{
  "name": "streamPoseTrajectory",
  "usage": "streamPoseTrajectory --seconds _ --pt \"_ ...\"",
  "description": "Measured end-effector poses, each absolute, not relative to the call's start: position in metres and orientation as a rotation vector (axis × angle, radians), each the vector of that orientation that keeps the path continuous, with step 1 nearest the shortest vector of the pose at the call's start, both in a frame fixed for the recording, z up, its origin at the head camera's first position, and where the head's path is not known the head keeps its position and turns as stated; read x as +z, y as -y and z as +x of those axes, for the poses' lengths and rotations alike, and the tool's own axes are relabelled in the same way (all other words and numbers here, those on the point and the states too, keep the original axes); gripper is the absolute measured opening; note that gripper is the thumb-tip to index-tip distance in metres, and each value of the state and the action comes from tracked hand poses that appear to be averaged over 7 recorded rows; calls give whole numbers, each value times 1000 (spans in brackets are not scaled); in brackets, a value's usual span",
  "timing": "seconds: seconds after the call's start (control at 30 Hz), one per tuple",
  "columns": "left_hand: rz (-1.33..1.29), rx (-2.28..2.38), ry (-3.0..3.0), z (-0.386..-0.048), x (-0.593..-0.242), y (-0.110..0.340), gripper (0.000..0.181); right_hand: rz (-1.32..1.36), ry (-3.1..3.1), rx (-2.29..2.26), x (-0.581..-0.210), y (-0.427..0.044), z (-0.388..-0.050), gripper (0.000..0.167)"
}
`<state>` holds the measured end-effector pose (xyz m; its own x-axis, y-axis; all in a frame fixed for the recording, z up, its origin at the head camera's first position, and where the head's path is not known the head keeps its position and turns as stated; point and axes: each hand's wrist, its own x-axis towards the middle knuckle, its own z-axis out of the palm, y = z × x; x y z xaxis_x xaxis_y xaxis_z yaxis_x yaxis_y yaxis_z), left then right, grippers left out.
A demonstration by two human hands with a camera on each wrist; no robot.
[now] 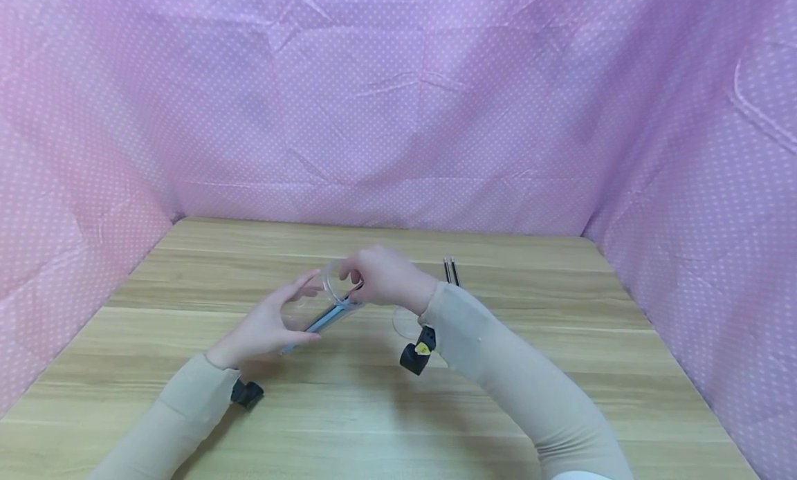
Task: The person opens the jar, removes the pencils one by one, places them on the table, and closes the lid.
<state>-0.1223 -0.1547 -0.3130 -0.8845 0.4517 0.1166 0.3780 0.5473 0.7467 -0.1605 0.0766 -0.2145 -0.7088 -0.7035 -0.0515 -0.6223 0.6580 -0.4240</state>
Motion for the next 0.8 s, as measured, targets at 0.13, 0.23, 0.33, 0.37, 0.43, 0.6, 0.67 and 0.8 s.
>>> streamPoseTrajectory --seconds 0.13,0.23,0.33,0.37,0.43,0.6,0.67,0.8 --pt "740 1253 -2691 -122 -314 154 99 -1069 -2639 -550 -214 -77 -161 25" --pt "743 1252 -2691 -121 -314 153 99 -1066 -2623 -544 -214 -78 -161 24" --pt "750 1260 -2685 -120 -313 152 99 -1067 -2616 -541 -214 -78 -160 24" --pt "754 1260 -2685 -120 -313 152 98 -1073 -2615 -537 -215 -78 -160 24" --pt "761 1261 -2687 -120 -313 152 99 -1103 -2607 -543 -216 -78 -160 21" --pt "775 1266 -2696 -119 -314 152 99 -1219 -2566 -595 -221 -77 -160 11" --pt "781 1267 -2695 -119 -315 152 99 -1239 -2555 -615 -223 -77 -160 12" --pt "790 1270 -2694 -118 -315 152 99 -1250 -2563 -623 -225 -77 -158 12"
